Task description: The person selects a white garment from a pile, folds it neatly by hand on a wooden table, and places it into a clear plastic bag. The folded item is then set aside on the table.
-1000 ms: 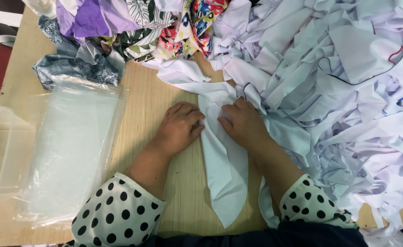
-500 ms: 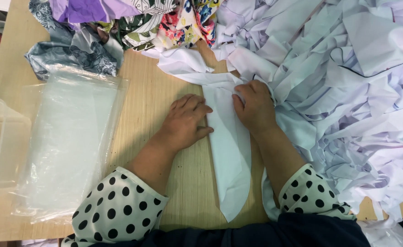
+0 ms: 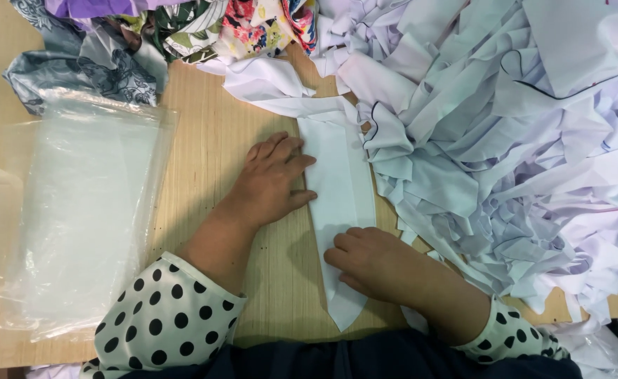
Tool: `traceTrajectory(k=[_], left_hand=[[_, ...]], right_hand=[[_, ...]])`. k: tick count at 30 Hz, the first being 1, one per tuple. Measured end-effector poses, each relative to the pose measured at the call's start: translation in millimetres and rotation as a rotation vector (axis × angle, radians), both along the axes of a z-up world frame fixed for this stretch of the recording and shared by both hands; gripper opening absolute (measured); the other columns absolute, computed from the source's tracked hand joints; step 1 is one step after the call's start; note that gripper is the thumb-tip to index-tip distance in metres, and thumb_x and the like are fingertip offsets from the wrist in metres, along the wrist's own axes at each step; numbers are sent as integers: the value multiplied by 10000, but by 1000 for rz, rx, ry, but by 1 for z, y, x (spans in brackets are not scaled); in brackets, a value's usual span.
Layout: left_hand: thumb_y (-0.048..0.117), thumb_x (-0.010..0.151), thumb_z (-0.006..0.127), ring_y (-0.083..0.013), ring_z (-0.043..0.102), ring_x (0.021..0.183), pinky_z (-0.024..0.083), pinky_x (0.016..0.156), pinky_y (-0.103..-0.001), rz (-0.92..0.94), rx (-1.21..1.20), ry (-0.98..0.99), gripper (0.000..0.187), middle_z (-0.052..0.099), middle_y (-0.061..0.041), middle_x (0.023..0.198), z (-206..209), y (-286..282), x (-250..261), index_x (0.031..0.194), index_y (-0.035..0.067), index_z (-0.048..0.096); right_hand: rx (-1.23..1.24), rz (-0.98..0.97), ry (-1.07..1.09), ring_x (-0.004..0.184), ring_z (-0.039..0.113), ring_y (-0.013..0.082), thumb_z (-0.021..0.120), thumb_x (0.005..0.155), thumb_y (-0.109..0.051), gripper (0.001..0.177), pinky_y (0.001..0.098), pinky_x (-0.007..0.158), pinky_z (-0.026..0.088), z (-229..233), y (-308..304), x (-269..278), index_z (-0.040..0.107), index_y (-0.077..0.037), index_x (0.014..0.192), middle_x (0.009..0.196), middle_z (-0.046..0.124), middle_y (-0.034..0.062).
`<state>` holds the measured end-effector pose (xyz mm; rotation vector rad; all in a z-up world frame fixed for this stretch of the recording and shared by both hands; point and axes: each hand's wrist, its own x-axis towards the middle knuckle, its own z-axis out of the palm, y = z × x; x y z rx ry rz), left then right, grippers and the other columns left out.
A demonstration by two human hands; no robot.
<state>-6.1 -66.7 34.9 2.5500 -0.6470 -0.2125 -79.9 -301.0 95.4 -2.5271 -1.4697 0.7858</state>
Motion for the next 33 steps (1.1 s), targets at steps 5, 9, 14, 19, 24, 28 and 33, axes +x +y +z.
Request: traceTrajectory(k=[5, 9, 14, 19, 24, 28, 33], left_hand=[[396, 899, 756, -381, 315, 1474, 212, 1205, -536, -5, 7, 5, 524, 493, -139, 1454, -1, 0, 1, 1342, 143, 636], [385, 901, 749, -375, 304, 1481, 203, 1210, -529, 0, 6, 16, 519, 484, -135, 1466, 0, 1, 0, 1349, 148, 635], [362, 896, 755, -385, 300, 1485, 200, 1215, -539, 0, 10, 7, 512, 477, -142, 1478, -1, 0, -1, 1344, 143, 638], [436, 726, 850, -352, 400, 1358, 302, 1113, -527, -37, -98, -300, 534, 528, -100, 1361, -34, -12, -10, 1161, 155, 719], [549, 658, 850, -299, 513, 1056, 391, 992, -434, -278, 166, -434, 536, 554, -60, 1095, -6, -26, -48, 967, 147, 678], [583, 654, 850, -313, 489, 1169, 371, 1038, -463, -362, 182, -325, 590, 573, -95, 1238, -2, -24, -55, 1009, 139, 693], [377, 761, 845, -388, 389, 1424, 206, 1207, -552, -362, 46, 61, 529, 569, -190, 1379, 33, -15, -58, 1178, 83, 703]], right_hand=[[63, 67, -86, 837, 668, 251, 641, 981, -149, 103, 387, 741, 566, -44, -2, -13, 643, -89, 1064, 891, 631, 90], [155, 93, -173, 803, 650, 236, 602, 1004, -156, 70, 364, 705, 554, -56, 0, -20, 637, -96, 1000, 857, 611, 72], [179, 55, -64, 849, 677, 277, 645, 1002, -215, 137, 393, 730, 568, -10, -3, -18, 649, -78, 1001, 883, 638, 98], [80, 103, 105, 797, 580, 279, 825, 861, -399, 341, 442, 658, 470, -19, -14, -34, 630, -122, 903, 858, 604, 43], [76, 176, 4, 776, 597, 273, 677, 978, -333, 200, 430, 661, 490, -43, -14, -39, 685, -143, 917, 876, 644, 42], [153, 181, -45, 768, 587, 270, 673, 952, -235, 131, 420, 665, 499, -44, -19, -38, 688, -136, 868, 847, 628, 40], [267, 12, 178, 875, 703, 353, 674, 943, -100, 76, 437, 720, 577, 9, -21, -10, 699, -28, 949, 870, 687, 139]])
